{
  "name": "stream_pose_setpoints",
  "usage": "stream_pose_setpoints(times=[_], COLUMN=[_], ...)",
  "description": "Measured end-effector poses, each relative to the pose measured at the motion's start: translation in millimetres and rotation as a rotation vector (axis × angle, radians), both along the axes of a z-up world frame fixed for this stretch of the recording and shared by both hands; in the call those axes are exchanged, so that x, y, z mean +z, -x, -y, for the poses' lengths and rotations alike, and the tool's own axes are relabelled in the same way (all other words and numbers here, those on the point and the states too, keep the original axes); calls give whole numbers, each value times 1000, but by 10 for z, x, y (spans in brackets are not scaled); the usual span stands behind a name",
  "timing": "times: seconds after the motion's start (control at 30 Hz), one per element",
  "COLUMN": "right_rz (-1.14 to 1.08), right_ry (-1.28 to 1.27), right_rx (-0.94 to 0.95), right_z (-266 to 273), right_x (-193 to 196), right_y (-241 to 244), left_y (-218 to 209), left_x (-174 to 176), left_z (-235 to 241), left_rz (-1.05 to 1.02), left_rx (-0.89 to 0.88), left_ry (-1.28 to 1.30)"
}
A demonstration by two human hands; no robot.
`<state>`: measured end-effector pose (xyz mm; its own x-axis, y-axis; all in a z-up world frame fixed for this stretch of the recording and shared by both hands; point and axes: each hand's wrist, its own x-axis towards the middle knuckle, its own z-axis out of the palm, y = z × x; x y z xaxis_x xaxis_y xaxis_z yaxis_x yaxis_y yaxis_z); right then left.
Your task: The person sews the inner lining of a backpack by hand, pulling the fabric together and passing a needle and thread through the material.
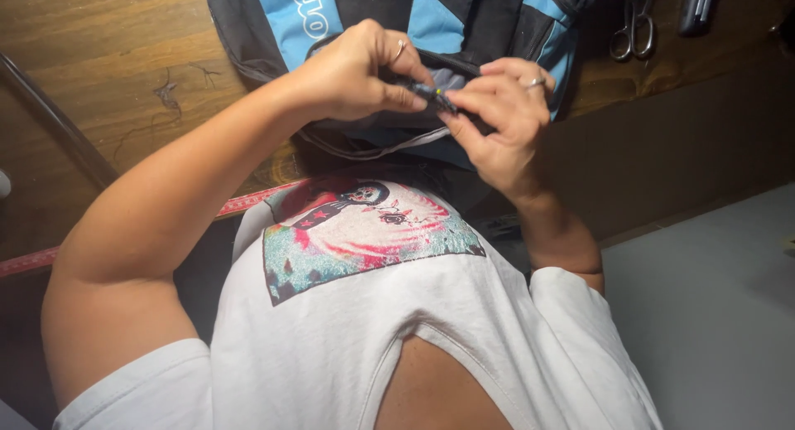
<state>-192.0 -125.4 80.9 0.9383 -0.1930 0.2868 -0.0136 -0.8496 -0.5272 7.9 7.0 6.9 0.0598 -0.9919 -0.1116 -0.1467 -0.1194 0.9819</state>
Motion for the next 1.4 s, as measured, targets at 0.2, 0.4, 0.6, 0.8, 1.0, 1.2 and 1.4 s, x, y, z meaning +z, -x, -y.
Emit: stream_pose_setpoints(times=[0.2, 0.4, 0.6, 0.8, 1.0, 1.2, 1.4], right_rz=[335, 523, 564, 606, 625, 304, 160], right_ry=[174, 182, 121, 96, 40, -78, -157], right_rx=[22, 22, -1, 65, 120, 68, -16], right_z=[-225, -377, -348, -320, -291, -224, -215], right_x=[-496, -669, -817, -817, -799, -372, -127], right_y=[386, 471, 541, 552, 547, 316, 24], left_y=[467, 591, 843, 897, 994, 687, 140], left_x=[242, 232, 120, 130, 223, 237, 160], left_z=[-405, -651, -660, -658, -617, -571, -176], left_rz=[737, 830, 869, 906, 984, 753, 245], left_rx=[222, 347, 459, 494, 506, 316, 84], left_ry=[466, 704, 809, 823, 776, 466, 12])
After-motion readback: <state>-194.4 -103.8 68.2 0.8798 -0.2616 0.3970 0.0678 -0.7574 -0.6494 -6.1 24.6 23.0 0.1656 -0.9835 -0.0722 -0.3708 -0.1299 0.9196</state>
